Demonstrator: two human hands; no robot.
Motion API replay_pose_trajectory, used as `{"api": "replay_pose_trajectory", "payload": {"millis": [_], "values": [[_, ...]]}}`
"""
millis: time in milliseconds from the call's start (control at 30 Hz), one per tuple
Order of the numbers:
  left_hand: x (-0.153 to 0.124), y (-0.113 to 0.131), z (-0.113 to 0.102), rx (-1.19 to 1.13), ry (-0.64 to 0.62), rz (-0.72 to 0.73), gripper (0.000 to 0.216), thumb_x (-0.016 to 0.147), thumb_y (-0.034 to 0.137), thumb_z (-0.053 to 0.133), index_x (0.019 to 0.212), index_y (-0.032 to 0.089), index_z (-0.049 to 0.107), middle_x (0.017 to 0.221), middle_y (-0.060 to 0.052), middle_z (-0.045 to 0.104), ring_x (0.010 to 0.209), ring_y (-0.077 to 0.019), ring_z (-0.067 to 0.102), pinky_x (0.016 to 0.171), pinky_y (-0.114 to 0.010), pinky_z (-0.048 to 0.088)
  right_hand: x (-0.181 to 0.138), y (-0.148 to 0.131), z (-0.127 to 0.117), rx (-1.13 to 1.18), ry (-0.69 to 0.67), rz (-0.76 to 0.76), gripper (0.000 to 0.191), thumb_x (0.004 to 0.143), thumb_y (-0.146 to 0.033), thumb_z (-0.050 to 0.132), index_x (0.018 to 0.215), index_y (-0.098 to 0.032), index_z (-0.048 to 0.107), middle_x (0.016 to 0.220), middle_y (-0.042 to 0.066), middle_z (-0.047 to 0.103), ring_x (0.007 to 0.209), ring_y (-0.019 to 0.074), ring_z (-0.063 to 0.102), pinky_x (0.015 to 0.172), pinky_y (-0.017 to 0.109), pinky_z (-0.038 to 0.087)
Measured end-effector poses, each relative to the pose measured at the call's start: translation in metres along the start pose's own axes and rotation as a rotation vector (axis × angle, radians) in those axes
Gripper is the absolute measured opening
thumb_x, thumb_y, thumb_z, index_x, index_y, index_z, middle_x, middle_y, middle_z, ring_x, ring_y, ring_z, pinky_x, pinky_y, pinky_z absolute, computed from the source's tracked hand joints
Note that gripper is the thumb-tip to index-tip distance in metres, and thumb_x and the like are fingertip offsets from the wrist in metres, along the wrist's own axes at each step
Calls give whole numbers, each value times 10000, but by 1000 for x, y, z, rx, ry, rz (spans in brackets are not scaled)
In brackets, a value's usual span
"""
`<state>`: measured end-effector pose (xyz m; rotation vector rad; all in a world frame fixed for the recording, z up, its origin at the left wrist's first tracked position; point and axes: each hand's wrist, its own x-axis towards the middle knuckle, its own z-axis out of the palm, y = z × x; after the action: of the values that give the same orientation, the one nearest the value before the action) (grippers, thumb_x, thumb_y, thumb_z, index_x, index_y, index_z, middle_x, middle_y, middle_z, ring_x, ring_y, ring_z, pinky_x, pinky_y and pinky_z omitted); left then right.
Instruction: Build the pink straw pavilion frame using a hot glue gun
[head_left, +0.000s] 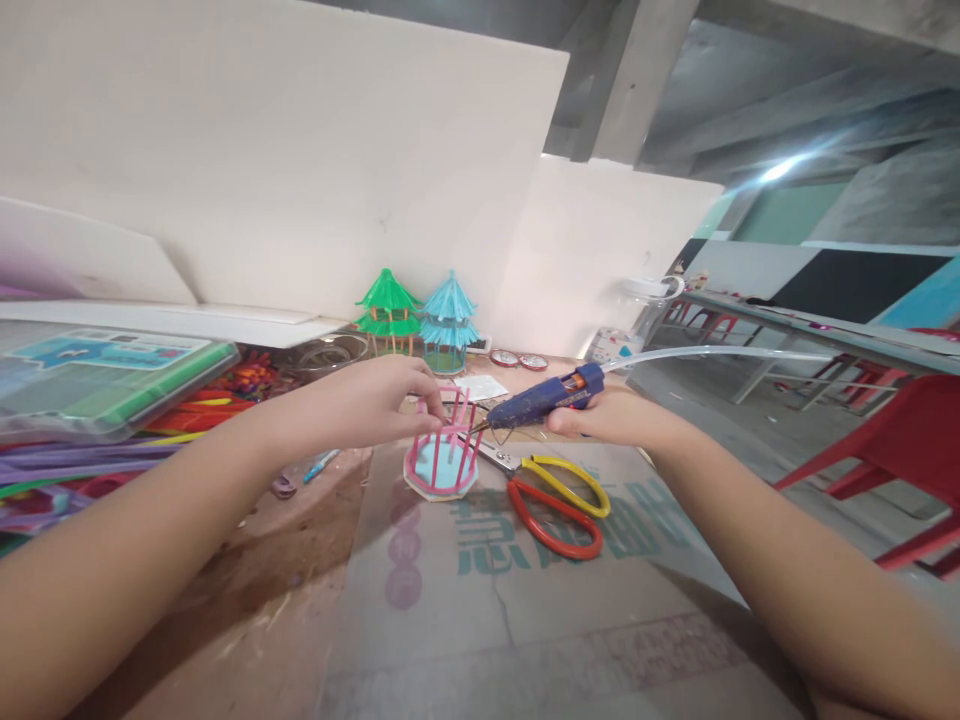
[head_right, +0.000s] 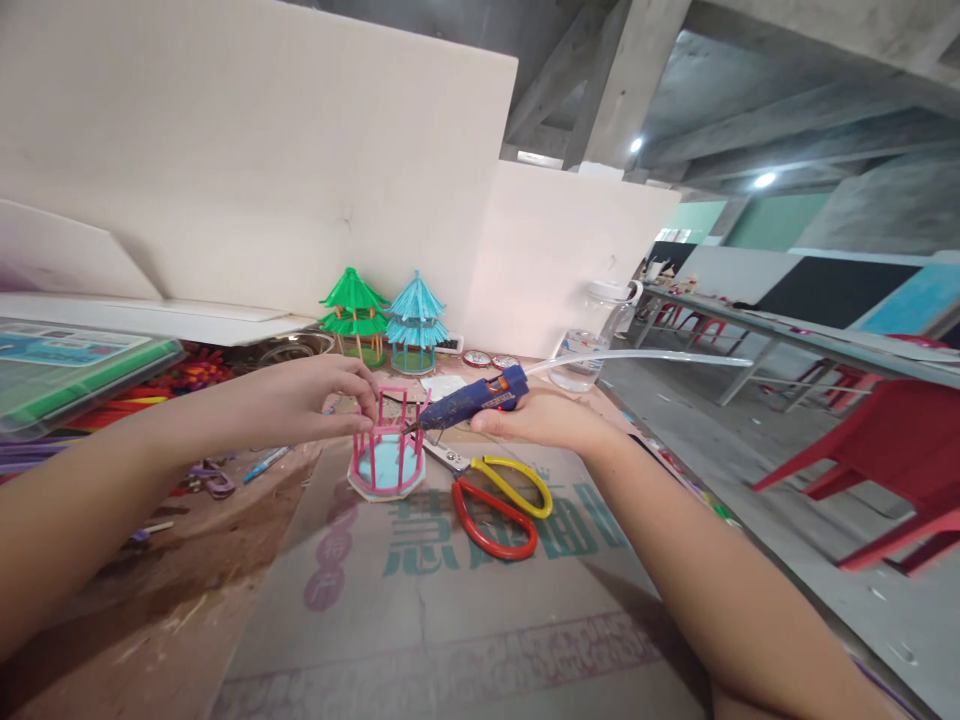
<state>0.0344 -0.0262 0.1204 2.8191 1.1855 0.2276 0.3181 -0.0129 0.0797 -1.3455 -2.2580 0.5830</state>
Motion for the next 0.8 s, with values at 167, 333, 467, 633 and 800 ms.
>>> {"api": "replay_pose_trajectory", "payload": {"millis": [167,333,467,633,800], "values": [[1,1,0,-9,-13,-12,249,854,332,536,905,190,733,946,-55,662,900,-209,620,758,-281,433,1,7,-1,20,12,-40,476,696,-641,658,973,-268,766,934,16,749,942,295,670,833,369,544],[1,1,0,-21,-6,-9,245,851,327,531,900,195,731,935,-52,660,886,-208,621,751,-281,432,2,12,-2,32,0,-47,525,688,-674,678,1012,-271,772,964,13,757,980,303,676,869,384,554],[1,0,1,-17,-6,-4,253,856,345,533,908,197,731,943,-54,663,901,-215,624,748,-283,433,2,9,-1,38,-3,-37,529,703,-663,671,1052,-277,765,1028,4,752,1025,311,672,907,386,550],[1,0,1,10,-4,-4,264,858,349,524,904,191,730,955,-59,672,913,-214,624,756,-283,438,2,8,-1,17,2,-36,492,709,-620,690,1039,-262,766,987,11,758,983,293,678,892,384,551],[0,1,-1,18,7,9,273,854,350,508,897,199,731,937,-52,676,905,-209,625,741,-274,441,2,8,0,56,12,-94,459,726,-592,680,1028,-257,763,924,3,757,956,275,677,866,360,552]]}}
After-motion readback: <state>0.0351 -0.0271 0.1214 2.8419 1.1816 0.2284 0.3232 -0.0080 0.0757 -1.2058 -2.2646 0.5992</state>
